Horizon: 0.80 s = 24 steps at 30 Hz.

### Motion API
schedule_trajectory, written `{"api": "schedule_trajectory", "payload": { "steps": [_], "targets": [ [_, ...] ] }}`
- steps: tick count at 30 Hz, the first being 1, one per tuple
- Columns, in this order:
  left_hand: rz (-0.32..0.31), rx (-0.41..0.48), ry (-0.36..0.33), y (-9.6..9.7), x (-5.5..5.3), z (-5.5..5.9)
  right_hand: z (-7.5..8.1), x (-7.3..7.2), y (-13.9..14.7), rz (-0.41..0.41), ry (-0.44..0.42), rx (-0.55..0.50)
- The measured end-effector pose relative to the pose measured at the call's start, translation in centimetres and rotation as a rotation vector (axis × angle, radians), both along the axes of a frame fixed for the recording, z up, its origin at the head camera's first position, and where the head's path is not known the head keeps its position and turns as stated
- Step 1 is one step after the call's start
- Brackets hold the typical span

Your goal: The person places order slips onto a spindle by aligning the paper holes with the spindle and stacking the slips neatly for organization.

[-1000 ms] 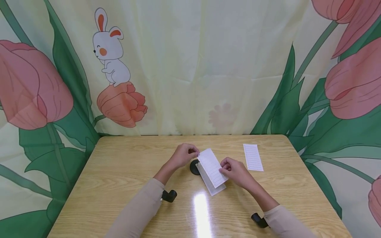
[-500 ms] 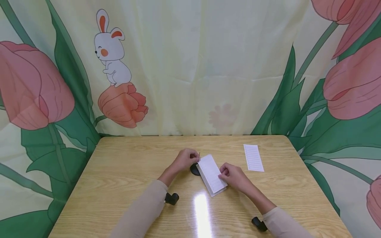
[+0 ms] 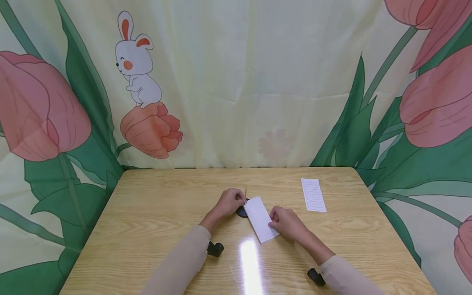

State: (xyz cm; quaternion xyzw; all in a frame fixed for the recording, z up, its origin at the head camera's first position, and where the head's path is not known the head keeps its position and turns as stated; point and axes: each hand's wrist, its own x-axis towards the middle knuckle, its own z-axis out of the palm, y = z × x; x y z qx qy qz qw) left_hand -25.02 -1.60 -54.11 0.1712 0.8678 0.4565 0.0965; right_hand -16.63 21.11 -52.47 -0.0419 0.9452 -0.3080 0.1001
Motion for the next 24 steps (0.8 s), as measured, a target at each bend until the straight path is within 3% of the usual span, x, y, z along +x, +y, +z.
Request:
{"api": "schedule_trajectory", "payload": {
  "steps": [7,15,20,24],
  "targets": [
    [0.018,-0.004,0.042,0.2,0.1,-0.5,0.0,0.0,-0.4,-0.02,-0.011,0.069],
    [0.075,-0.017,0.018,0.3,0.4,-0.5,0.2,0.0,-0.4,-0.018,0.005,0.098],
    [0.06,-0.03,0.022,0.0,0.4,-0.2,0.0,0.0,0.4,-0.028,0.013,0.046],
    [0.027,-0.044,0.05,-0.5,0.6,0.1,-0.2,-0.1,1.8,-0.04,0.068,0.012]
  ]
}}
